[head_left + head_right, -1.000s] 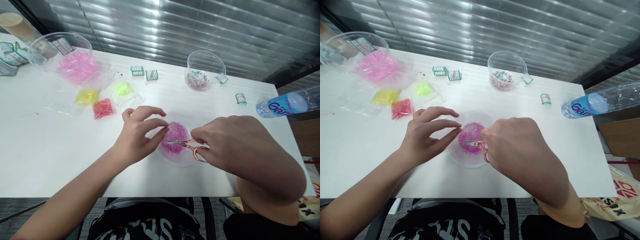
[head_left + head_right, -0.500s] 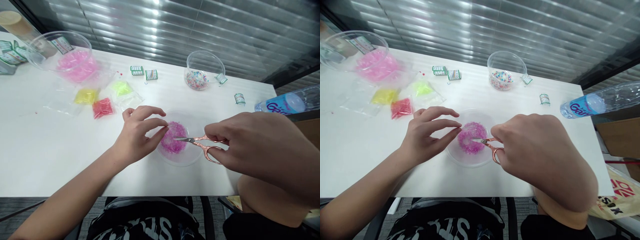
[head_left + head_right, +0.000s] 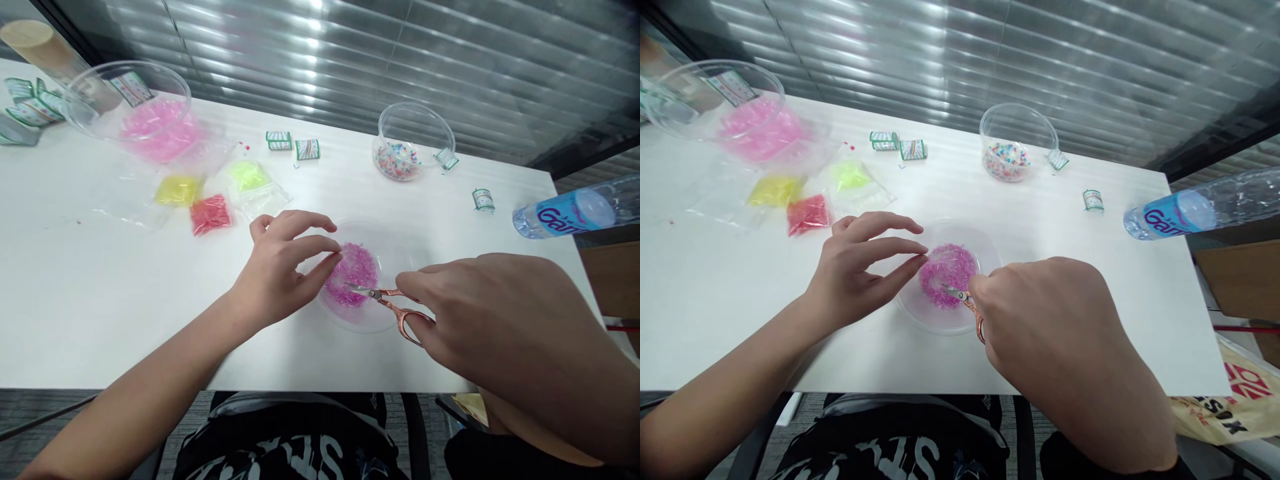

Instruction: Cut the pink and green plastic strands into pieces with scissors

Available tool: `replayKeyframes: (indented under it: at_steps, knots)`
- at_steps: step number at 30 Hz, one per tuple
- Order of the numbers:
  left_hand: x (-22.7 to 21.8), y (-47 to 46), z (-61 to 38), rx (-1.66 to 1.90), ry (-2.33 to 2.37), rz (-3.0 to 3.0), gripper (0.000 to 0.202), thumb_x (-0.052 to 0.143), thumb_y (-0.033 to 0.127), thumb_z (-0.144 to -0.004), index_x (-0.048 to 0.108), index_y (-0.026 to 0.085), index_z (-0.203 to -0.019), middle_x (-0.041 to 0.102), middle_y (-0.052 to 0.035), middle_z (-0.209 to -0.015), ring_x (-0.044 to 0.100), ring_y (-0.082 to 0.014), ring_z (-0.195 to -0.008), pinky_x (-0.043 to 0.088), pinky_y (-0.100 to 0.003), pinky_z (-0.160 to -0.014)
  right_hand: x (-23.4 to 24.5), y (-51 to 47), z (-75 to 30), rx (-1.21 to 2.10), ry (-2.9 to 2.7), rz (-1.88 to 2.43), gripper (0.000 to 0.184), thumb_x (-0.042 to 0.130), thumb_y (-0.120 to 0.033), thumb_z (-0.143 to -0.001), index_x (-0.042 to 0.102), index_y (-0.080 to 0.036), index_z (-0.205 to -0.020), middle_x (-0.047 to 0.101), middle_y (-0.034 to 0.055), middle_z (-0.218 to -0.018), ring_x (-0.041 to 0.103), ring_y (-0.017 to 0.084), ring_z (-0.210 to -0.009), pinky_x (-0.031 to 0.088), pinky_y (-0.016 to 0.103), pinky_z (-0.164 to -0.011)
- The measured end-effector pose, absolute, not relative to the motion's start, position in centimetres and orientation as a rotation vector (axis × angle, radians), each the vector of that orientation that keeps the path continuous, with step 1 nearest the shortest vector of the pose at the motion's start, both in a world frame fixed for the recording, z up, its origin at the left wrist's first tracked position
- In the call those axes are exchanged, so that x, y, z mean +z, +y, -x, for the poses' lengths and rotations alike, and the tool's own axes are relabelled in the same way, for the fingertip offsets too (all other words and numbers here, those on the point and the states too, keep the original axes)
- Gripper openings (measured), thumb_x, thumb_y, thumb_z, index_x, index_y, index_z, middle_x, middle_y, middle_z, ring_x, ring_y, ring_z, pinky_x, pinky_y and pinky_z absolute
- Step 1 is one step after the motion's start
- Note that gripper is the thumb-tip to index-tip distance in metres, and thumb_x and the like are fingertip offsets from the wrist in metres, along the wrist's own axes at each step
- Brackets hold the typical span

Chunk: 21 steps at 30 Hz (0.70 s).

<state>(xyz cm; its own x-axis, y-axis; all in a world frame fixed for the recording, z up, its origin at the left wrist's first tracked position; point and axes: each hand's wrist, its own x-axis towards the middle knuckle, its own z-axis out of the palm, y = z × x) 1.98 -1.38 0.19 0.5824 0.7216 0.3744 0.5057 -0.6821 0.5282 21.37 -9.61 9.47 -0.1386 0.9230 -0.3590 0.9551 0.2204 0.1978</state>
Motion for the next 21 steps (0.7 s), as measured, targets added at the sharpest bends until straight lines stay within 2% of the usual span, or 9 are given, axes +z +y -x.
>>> replayKeyframes:
  at_steps: [6, 13, 17, 21]
  knots:
    - [0.3, -1.4, -2.0, 0.787, 1.015, -2.452, 0.011, 0.060, 0.026, -0.088, 0.070, 0.026, -0.085, 0.067, -0.0024, -0.110, 0.061, -0.0199, -0.097, 0.033, -0.037, -0.081, 9.5, -9.4, -21.1, -0.152, 2.106, -1.730, 0.022, 0.053, -0.028, -0.081, 0.062, -0.022, -0.062, 0.059, 0.0025, -0.052, 0.040, 0.013, -0.041, 0.010, 0.029, -0.048]
    - [0.3, -1.4, -2.0, 0.831, 0.987, -2.428, 0.011, 0.060, 0.024, -0.087, 0.070, 0.026, -0.084, 0.067, -0.0021, -0.109, 0.062, -0.0189, -0.096, 0.033, -0.036, -0.080, 9.3, -9.6, -21.3, -0.134, 2.134, -1.721, 0.021, 0.056, -0.026, -0.079, 0.060, -0.021, -0.059, 0.056, 0.0015, -0.048, 0.035, 0.012, -0.039, 0.008, 0.029, -0.048]
    - [0.1, -1.4, -2.0, 0.836, 0.985, -2.424, 0.011, 0.060, 0.024, -0.087, 0.071, 0.025, -0.084, 0.068, -0.0028, -0.109, 0.062, -0.0194, -0.097, 0.033, -0.036, -0.081, 8.9, -9.5, -21.8, -0.054, 2.238, -1.712, 0.021, 0.055, -0.027, -0.078, 0.057, -0.022, -0.057, 0.051, 0.0001, -0.044, 0.031, 0.012, -0.038, 0.008, 0.028, -0.047]
    - [0.2, -1.4, -2.0, 0.852, 0.960, -2.418, 0.011, 0.059, 0.024, -0.086, 0.071, 0.024, -0.086, 0.067, -0.0036, -0.110, 0.061, -0.0202, -0.098, 0.032, -0.036, -0.081, 9.0, -9.2, -23.1, 0.063, 2.357, -1.739, 0.029, 0.056, -0.035, -0.077, 0.050, -0.022, -0.052, 0.042, -0.0011, -0.041, 0.026, 0.011, -0.037, 0.007, 0.029, -0.046]
